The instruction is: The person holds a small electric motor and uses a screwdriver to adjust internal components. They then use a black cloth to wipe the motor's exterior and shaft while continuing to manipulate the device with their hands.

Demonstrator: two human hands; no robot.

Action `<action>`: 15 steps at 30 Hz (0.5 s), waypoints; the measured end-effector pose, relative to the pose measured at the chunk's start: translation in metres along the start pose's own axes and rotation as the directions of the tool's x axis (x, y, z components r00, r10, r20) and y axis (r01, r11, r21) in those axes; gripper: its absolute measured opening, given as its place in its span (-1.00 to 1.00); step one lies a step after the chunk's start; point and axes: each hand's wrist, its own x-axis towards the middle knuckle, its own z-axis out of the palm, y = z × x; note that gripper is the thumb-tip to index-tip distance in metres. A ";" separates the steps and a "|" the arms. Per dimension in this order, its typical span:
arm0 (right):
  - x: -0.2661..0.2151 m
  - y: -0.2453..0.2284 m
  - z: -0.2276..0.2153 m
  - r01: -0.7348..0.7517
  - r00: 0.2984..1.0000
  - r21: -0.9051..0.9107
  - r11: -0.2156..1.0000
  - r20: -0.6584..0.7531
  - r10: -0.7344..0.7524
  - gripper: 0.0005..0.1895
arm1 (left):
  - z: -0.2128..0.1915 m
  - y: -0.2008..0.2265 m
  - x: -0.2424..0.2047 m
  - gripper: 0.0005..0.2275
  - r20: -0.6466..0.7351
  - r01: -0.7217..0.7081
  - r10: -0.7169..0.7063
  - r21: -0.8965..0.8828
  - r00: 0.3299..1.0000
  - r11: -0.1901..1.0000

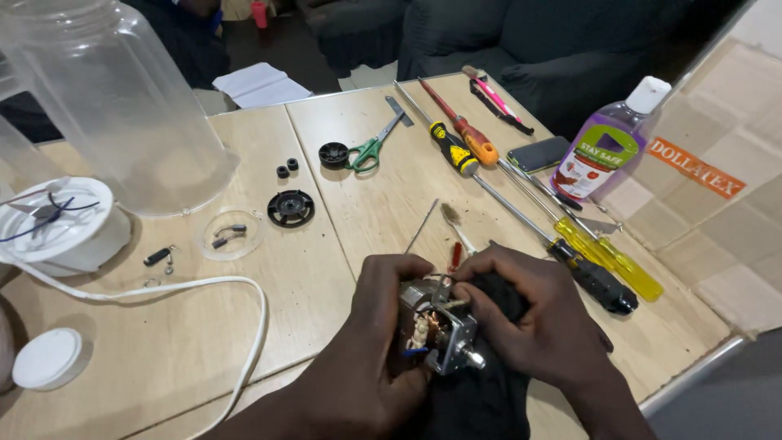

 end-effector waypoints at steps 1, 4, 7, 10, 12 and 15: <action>0.000 0.000 -0.001 -0.003 1.000 -0.001 1.000 -0.001 0.003 -0.89 | 0.002 -0.001 0.002 -0.41 0.003 0.001 -0.001 -0.002 1.000 1.000; -0.001 -0.001 0.001 0.022 1.000 -0.054 0.998 -0.005 -0.023 -0.89 | 0.008 -0.002 0.003 -0.11 -0.013 0.204 -0.205 -0.062 0.979 0.977; -0.002 -0.002 0.001 0.029 0.999 -0.058 0.998 -0.016 -0.030 -0.88 | 0.013 -0.003 0.008 -0.21 -0.160 0.227 -0.199 0.177 0.967 0.958; -0.009 -0.001 0.001 -0.045 0.994 0.009 0.999 -0.099 0.046 -0.94 | 0.009 -0.010 0.009 -0.28 -0.109 0.261 -0.301 -0.282 0.947 0.923; -0.015 0.001 0.000 -0.149 0.973 0.037 0.988 -0.173 0.153 -0.92 | 0.000 -0.016 0.009 -0.35 -0.085 0.031 -0.024 0.078 0.996 0.996; -0.023 0.008 -0.003 -0.152 0.973 -0.004 0.988 -0.177 0.149 -0.85 | -0.008 -0.014 0.011 -0.41 -0.023 -0.023 0.023 0.001 0.999 1.000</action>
